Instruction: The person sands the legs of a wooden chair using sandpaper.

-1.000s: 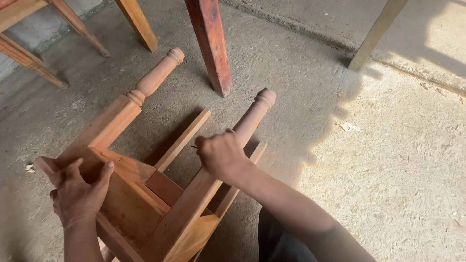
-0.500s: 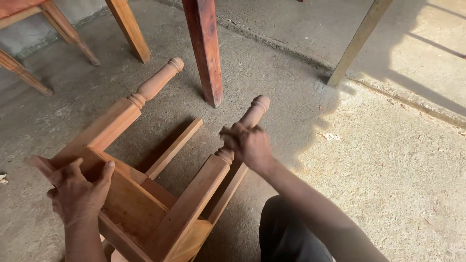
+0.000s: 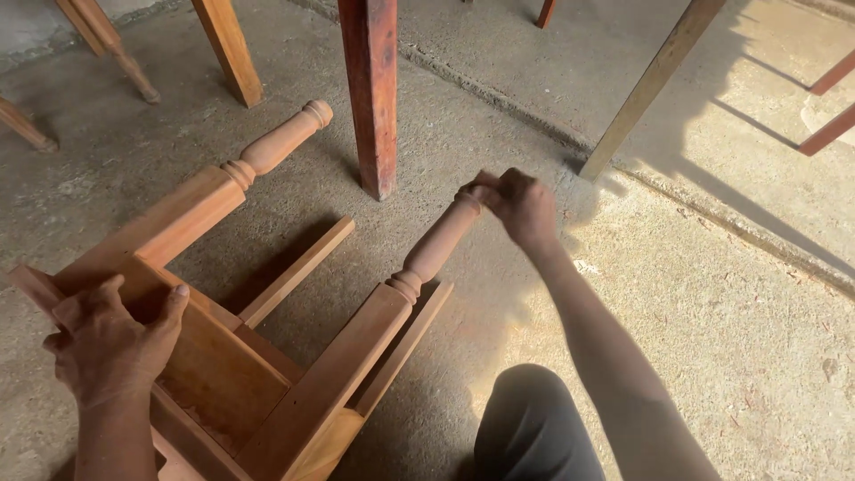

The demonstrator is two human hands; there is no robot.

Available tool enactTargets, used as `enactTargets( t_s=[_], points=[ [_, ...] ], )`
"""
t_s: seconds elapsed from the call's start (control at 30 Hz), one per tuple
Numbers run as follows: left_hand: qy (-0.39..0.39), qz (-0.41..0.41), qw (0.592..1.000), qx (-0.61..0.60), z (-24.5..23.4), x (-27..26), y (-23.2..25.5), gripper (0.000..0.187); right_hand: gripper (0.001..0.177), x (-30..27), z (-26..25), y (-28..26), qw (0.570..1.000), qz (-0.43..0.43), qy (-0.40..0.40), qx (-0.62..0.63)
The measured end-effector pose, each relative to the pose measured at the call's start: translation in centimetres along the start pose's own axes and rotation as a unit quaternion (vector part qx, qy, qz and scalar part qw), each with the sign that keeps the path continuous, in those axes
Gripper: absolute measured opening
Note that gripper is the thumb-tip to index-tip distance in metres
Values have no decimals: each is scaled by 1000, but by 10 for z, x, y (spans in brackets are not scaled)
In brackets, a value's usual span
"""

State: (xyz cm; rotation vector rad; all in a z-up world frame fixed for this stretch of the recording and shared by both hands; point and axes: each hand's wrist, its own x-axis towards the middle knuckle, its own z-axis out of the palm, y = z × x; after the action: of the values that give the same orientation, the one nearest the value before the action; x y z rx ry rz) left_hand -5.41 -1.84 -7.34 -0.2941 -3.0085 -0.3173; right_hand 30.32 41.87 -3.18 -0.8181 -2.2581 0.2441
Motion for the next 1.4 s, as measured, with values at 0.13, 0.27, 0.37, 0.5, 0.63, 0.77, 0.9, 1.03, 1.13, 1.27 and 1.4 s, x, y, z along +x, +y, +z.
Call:
enactTargets(
  t_s=[0.13, 0.27, 0.37, 0.5, 0.63, 0.77, 0.9, 1.03, 1.13, 1.27, 1.4],
  points=[
    [-7, -12, 1000, 14, -12, -10, 3, 99, 39, 56, 11, 17, 995, 34, -33, 85],
    [-3, 1, 1000, -8, -26, -18, 12, 97, 39, 97, 67, 47, 971, 8, -238, -26],
    [-19, -12, 1000, -8, -36, -23, 14, 97, 41, 87, 44, 25, 961, -14, -275, -37],
    [-10, -7, 1000, 29, -40, -31, 18, 95, 43, 81, 21, 31, 956, 54, -284, 54],
    [65, 54, 996, 11, -9, -14, -1, 101, 45, 102, 54, 38, 944, -15, -329, -25],
    [-13, -24, 995, 92, -15, -12, 3, 100, 31, 80, 24, 25, 942, 82, -307, 106],
    [41, 46, 995, 77, -3, -12, -13, 101, 41, 92, 43, 41, 932, 20, -324, 163],
    [13, -6, 998, 65, -38, -25, 15, 99, 38, 94, 44, 29, 942, -43, -329, 53],
    [-5, -26, 999, 42, -40, -26, 16, 99, 35, 76, 36, 46, 960, -45, -266, 77],
    [5, -1, 999, 54, -35, -29, 16, 97, 35, 87, 37, 31, 946, 20, -289, 147],
    [-11, -23, 999, 30, -42, -31, 17, 97, 31, 75, 54, 48, 962, -177, -206, 33]
  ],
)
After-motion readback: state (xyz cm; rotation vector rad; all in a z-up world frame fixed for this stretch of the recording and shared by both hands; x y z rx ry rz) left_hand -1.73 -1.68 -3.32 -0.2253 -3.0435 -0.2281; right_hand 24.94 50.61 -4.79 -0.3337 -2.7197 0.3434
